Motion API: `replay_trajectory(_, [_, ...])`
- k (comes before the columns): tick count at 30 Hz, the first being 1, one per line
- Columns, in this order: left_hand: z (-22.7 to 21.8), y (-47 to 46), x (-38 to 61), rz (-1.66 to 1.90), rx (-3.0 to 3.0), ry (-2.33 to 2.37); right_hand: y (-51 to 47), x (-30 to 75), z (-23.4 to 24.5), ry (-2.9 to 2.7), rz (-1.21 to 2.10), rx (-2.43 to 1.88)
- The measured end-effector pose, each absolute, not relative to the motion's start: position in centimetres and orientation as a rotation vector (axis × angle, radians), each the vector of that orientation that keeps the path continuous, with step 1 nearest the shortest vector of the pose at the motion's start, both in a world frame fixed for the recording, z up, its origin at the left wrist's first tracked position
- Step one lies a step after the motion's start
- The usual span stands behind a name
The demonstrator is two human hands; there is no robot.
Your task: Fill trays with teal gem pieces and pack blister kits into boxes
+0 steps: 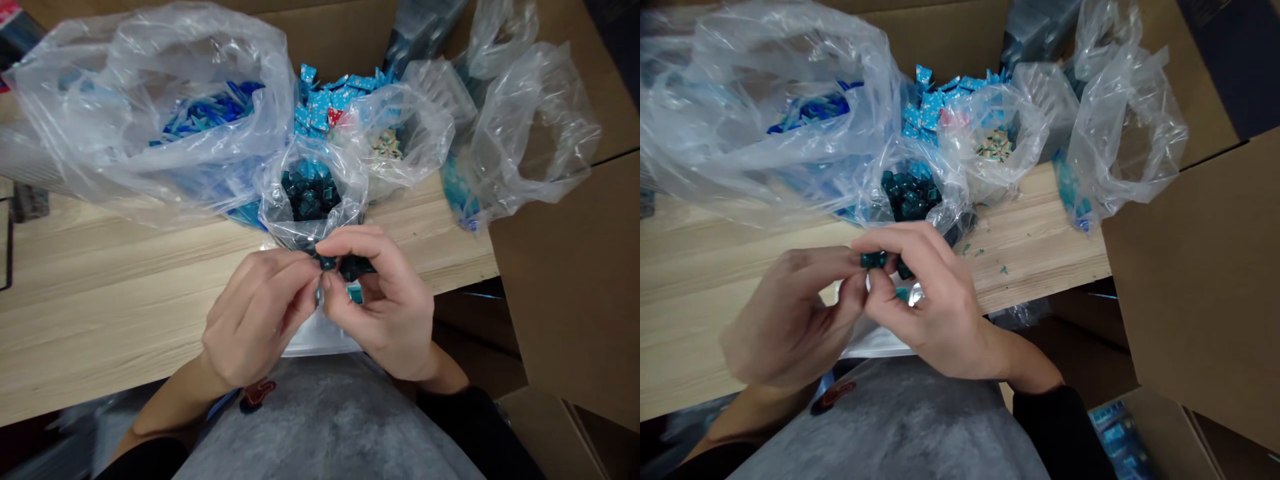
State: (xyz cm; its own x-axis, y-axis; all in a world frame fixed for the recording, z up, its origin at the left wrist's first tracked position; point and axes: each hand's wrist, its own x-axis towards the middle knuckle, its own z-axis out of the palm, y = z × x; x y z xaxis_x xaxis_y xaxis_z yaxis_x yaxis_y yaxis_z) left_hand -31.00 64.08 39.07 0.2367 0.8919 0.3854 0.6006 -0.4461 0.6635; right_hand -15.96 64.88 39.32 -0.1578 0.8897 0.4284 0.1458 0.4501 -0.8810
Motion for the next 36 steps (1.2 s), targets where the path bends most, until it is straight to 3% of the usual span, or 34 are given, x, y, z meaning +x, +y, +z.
replay_trajectory(14, [37.4, 64.3, -31.7, 1.214, 2.322, 1.262, 64.4, -16.4, 39.0, -1.796, 0.405, -1.162])
replay_trajectory(20, [37.7, 63.4, -30.8, 1.410, 1.975, 1.305, 64.6, -16.2, 39.0, -1.785, 0.399, -1.069])
replay_trajectory(30, [40.3, 63.2, -31.3, 1.060, 2.442, 1.424, 64.9, -15.5, 38.6, -1.970, 0.217, -0.970])
replay_trajectory(36, [39.6, 62.9, -30.4, 1.214, 2.179, 1.524, 64.8, -15.7, 38.9, -1.888, 0.302, -0.943])
